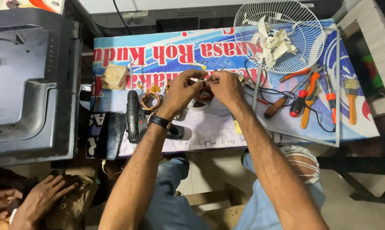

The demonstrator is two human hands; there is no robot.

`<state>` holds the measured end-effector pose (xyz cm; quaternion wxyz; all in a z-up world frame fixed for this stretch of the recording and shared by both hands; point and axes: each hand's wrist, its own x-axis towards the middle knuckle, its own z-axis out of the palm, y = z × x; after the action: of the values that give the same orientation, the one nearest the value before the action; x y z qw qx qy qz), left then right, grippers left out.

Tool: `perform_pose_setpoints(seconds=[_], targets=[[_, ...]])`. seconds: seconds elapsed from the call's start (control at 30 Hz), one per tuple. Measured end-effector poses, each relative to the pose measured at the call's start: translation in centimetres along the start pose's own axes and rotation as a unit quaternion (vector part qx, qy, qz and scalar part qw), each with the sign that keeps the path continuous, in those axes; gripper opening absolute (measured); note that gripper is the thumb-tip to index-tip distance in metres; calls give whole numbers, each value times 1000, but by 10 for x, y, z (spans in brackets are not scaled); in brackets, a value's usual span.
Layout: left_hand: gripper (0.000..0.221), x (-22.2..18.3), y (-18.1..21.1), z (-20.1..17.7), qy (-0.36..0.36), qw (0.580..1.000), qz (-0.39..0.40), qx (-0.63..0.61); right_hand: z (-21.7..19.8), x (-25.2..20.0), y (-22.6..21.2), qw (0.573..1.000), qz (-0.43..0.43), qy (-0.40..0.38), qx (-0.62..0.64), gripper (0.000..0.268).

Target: Repairing and inspecting electric motor stators at a workbench using manual tools and a brush.

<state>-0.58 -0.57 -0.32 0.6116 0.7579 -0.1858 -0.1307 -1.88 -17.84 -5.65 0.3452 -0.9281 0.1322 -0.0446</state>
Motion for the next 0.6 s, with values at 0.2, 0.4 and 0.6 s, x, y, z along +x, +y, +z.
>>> perform_pose_setpoints(seconds=[0.2, 0.4, 0.6], targets=[[41, 4, -16, 0, 25, 987, 0, 159, 3, 15, 11, 998, 15, -2, 56, 13], [29, 6, -39, 8, -10, 960, -38, 279, 5, 15, 16, 997, 19, 2, 72, 17], [26, 14, -52, 18, -37, 935, -49, 350, -1, 13, 13, 997, 30, -16, 76, 19]])
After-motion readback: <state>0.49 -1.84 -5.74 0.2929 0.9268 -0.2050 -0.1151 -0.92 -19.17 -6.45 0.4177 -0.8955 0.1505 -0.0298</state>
